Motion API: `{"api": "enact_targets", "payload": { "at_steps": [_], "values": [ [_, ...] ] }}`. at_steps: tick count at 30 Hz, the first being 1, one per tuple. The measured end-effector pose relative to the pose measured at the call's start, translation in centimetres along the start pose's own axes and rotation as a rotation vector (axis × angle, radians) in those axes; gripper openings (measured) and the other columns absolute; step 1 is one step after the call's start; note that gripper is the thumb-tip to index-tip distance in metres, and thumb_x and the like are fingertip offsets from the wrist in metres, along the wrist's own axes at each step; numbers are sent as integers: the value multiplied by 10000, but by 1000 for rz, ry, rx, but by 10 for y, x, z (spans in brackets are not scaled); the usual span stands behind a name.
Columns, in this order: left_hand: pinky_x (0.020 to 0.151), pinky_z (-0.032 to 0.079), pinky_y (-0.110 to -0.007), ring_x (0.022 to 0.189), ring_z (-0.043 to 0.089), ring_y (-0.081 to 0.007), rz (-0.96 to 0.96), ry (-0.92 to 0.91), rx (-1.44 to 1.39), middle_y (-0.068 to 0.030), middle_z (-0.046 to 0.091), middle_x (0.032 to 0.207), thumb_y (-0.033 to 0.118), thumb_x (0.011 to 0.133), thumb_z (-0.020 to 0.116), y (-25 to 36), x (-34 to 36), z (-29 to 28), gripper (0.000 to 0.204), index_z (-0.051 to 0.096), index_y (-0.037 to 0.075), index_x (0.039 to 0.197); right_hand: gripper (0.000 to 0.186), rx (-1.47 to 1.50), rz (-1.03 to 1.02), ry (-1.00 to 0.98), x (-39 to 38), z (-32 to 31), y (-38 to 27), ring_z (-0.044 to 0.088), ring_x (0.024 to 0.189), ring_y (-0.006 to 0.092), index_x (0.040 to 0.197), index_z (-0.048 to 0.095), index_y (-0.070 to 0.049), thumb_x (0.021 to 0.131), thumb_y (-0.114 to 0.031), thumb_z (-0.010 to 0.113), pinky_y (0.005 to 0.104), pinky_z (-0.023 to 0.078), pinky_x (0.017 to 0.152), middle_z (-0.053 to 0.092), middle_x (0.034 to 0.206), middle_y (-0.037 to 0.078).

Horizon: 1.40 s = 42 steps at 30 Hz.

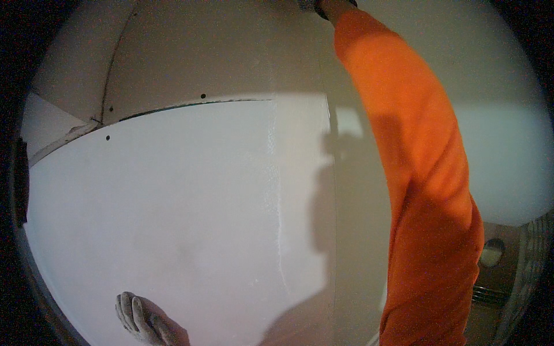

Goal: The person applies plaster to a curved wall surface using a trowel and hawk. They repeatedly scoop plaster from the hawk and spread it across the wall, smoothing the surface in broad strokes.

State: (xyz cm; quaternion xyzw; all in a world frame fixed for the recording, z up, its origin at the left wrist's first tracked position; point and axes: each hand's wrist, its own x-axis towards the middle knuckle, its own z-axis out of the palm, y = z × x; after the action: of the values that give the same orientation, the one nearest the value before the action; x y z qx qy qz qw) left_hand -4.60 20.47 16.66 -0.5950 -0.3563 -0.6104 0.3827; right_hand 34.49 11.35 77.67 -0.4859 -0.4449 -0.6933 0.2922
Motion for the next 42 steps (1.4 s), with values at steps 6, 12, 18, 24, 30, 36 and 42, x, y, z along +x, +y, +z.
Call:
{"api": "enact_targets", "payload": {
  "at_steps": [6,12,18,24,30,36,42],
  "values": [
    [1102,373,-615,1308,517,-459,30,37,-17,-219,587,1388,268,1020,534,3,3,6,430,580,25,1373,472,2,-33,6,-2,3,-11,626,1211,363,1493,468,-105,1034,-203,424,449,494,1031,623,1361,213],
    [1167,294,-635,1427,399,-475,129,-33,241,-290,486,1471,126,1071,378,2,-7,6,415,485,-124,1385,468,-4,-42,-1,-1,-8,-6,620,1224,362,1487,476,-101,1033,-202,426,448,495,1034,617,1371,211],
    [1104,377,-612,1333,508,-438,11,12,12,-213,576,1405,271,1016,532,4,4,-2,434,579,37,1379,464,-47,-9,-40,-10,-17,19,614,1236,361,1481,484,-97,1032,-202,429,448,496,1036,611,1381,209],
    [1121,368,-608,1353,491,-433,3,14,-50,-204,555,1435,265,1018,535,-2,-1,2,420,583,47,1373,460,-99,52,-78,-16,-18,31,608,1249,360,1475,492,-94,1031,-201,431,447,497,1039,605,1391,206],
    [1156,307,-638,1418,410,-481,54,-41,164,-300,500,1450,121,1066,384,10,-3,6,410,490,-131,1372,457,-168,98,-151,-38,33,18,602,1261,359,1469,499,-90,1031,-201,434,446,498,1041,599,1401,204],
    [1165,303,-630,1418,413,-470,105,-45,204,-305,496,1452,144,1072,393,5,-11,5,427,474,-136,1383,502,-25,34,-42,-36,18,-12,612,1237,359,1523,425,-120,1034,-232,442,450,496,1036,586,1414,199],
    [1120,367,-609,1351,496,-434,11,20,-23,-201,561,1432,278,1017,537,4,3,2,435,579,50,1386,486,-3,-12,-52,-32,8,3,607,1241,355,1498,451,-104,1037,-256,451,455,489,1043,592,1402,199]
  ]
}}
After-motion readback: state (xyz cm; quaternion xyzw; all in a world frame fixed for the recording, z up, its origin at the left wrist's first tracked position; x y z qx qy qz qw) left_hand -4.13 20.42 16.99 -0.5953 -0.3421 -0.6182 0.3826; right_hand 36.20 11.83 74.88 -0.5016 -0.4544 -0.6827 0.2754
